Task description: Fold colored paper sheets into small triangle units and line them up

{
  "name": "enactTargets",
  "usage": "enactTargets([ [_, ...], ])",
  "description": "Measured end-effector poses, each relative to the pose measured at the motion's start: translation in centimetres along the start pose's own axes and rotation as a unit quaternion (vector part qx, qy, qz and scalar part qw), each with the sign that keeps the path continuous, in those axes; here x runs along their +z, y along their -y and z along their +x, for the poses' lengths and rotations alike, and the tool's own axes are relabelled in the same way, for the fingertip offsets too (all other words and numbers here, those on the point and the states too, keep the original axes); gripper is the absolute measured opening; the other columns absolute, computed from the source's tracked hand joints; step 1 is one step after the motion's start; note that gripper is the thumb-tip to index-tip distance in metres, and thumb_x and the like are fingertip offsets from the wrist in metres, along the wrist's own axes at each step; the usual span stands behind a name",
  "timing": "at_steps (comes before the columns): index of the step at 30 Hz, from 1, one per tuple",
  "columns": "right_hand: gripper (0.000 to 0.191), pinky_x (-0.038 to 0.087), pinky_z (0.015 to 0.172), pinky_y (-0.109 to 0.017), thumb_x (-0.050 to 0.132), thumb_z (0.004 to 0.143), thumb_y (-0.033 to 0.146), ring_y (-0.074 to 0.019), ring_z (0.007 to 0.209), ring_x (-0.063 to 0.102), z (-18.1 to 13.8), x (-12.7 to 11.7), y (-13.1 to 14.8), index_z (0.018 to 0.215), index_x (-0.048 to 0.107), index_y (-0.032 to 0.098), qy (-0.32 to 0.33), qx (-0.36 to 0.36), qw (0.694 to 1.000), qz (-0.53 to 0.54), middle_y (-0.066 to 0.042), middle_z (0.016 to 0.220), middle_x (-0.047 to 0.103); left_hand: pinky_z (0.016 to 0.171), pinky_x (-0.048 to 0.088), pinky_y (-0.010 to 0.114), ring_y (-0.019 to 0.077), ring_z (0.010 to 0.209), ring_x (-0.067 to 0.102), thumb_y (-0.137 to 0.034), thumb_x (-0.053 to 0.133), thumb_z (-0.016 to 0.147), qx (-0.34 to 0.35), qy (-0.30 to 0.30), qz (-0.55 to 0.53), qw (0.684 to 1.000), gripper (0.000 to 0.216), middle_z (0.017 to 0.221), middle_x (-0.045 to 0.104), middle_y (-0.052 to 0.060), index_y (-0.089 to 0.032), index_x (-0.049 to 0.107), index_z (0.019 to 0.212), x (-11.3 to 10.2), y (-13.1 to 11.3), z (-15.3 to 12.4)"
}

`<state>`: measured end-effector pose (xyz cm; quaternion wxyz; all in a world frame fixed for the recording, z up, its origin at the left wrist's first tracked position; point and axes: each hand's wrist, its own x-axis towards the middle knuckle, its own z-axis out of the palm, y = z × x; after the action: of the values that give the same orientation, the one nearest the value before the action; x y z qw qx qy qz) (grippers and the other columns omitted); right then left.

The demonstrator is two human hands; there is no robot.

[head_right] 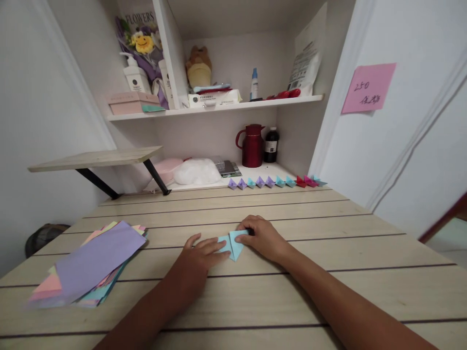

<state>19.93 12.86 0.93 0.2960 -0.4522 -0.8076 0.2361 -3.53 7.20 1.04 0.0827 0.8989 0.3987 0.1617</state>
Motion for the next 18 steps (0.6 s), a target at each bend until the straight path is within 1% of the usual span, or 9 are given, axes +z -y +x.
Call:
enactTargets([
  [4, 0.017, 0.043, 0.080, -0.035, 0.067, 0.077, 0.038, -0.0207, 0.087, 0.058, 0.4, 0.7, 0.3, 0.082, 0.068, 0.021, -0.008, 0.020, 0.999, -0.027, -0.004, 0.089, 0.066, 0.108, 0.021, 0.054, 0.0251, 0.125, 0.049, -0.004, 0.046, 0.074, 0.000, -0.011, -0.004, 1.000, 0.058, 0.133, 0.058, 0.003, -0.033, 0.059, 0.123, 0.2, -0.1, -0.1],
  [7, 0.015, 0.043, 0.077, -0.033, 0.068, 0.075, 0.034, -0.0195, 0.083, 0.058, 0.4, 0.9, 0.7, 0.083, 0.067, 0.022, -0.017, 0.035, 0.997, -0.067, -0.003, 0.089, 0.064, 0.107, 0.024, 0.052, 0.0234, 0.124, 0.048, -0.002, 0.043, 0.076, -0.003, -0.023, 0.001, 1.000, 0.065, 0.134, 0.057, 0.004, -0.032, 0.049, 0.133, 0.4, -0.2, -0.1],
  [9, 0.018, 0.043, 0.076, -0.033, 0.068, 0.074, 0.032, -0.0189, 0.083, 0.058, 0.4, 0.9, 0.8, 0.088, 0.067, 0.023, -0.025, 0.040, 0.995, -0.085, -0.003, 0.092, 0.063, 0.106, 0.025, 0.053, 0.0239, 0.124, 0.047, -0.002, 0.042, 0.078, -0.002, -0.019, 0.016, 1.000, 0.068, 0.137, 0.054, 0.004, -0.036, 0.043, 0.137, 0.5, -0.3, -0.1],
  [11, 0.025, 0.044, 0.076, -0.032, 0.068, 0.074, 0.034, -0.0191, 0.085, 0.059, 0.4, 0.8, 0.4, 0.096, 0.067, 0.024, -0.035, 0.046, 0.993, -0.102, -0.004, 0.095, 0.063, 0.105, 0.024, 0.056, 0.0255, 0.124, 0.046, -0.004, 0.043, 0.080, 0.004, -0.012, 0.036, 0.999, 0.066, 0.140, 0.051, 0.003, -0.040, 0.046, 0.134, 0.5, -0.3, -0.2],
  [13, 0.029, 0.044, 0.077, -0.033, 0.067, 0.076, 0.036, -0.0206, 0.090, 0.060, 0.3, 0.4, -0.3, 0.103, 0.066, 0.025, -0.057, 0.057, 0.986, -0.143, -0.004, 0.100, 0.063, 0.106, 0.021, 0.058, 0.0263, 0.124, 0.046, -0.005, 0.043, 0.081, 0.010, -0.013, 0.052, 0.998, 0.062, 0.140, 0.050, 0.003, -0.041, 0.049, 0.131, 0.6, -0.2, -0.2],
  [16, 0.025, 0.043, 0.080, -0.037, 0.058, 0.083, 0.032, -0.0244, 0.101, 0.058, 0.1, -0.3, -1.1, 0.106, 0.066, 0.026, -0.105, 0.082, 0.965, -0.225, -0.007, 0.107, 0.063, 0.106, 0.017, 0.062, 0.0272, 0.125, 0.044, -0.006, 0.044, 0.081, 0.020, -0.016, 0.063, 0.998, 0.062, 0.141, 0.049, 0.003, -0.042, 0.049, 0.131, 0.7, 0.1, -0.3],
  [18, 0.024, 0.042, 0.082, -0.040, 0.051, 0.088, 0.033, -0.0255, 0.103, 0.057, 0.0, -0.5, -1.0, 0.105, 0.067, 0.026, -0.103, 0.084, 0.963, -0.236, -0.007, 0.109, 0.064, 0.106, 0.015, 0.063, 0.0278, 0.126, 0.043, -0.006, 0.045, 0.080, 0.022, -0.015, 0.066, 0.997, 0.063, 0.141, 0.049, 0.003, -0.042, 0.048, 0.131, 0.8, 0.2, -0.4],
])
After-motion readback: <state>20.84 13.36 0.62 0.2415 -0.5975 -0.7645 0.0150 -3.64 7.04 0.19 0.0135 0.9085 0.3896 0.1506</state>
